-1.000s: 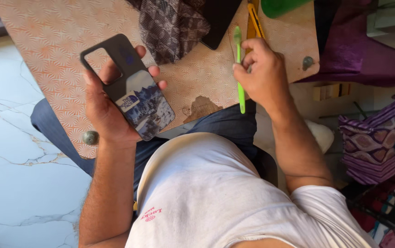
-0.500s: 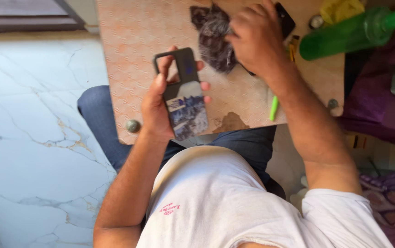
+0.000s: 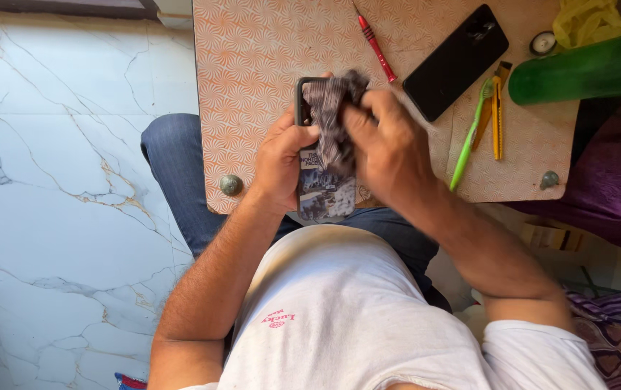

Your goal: The person brushes a phone case with a toothbrush, then wipes the case and a smartphone with a cloth.

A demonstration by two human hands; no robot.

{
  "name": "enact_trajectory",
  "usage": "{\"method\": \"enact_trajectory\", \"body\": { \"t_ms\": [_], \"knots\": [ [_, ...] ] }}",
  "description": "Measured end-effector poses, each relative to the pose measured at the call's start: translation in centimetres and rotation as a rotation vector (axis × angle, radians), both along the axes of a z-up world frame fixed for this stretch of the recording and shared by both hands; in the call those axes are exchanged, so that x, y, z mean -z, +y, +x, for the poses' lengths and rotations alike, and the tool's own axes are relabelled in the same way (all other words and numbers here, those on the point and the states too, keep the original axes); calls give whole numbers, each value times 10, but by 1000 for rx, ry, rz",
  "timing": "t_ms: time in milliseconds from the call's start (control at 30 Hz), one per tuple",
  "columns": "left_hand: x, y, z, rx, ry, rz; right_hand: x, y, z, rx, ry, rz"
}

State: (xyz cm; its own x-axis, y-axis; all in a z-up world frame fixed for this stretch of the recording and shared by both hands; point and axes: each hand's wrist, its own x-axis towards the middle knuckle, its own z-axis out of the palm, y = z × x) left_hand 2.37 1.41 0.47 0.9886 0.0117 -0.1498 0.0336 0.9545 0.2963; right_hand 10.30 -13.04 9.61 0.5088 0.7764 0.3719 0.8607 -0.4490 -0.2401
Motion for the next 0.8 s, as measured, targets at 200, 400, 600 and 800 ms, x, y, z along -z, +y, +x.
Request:
{"method": "enact_trajectory", "body": {
  "t_ms": [200,400,600,800],
  "knots": [
    [-34,4,5,125,343,1417,20,-21,16,42,290,33],
    [-60,20,-2,-299,119,2283,2,-55,19,126,376,-56],
    [-53,-6,-47,-174,76,2195,9,-48,20,-1,255,-23],
    [-31,-23,-59,-267,147,2250,55,-16,22,-172,27,-106]
  ]
}}
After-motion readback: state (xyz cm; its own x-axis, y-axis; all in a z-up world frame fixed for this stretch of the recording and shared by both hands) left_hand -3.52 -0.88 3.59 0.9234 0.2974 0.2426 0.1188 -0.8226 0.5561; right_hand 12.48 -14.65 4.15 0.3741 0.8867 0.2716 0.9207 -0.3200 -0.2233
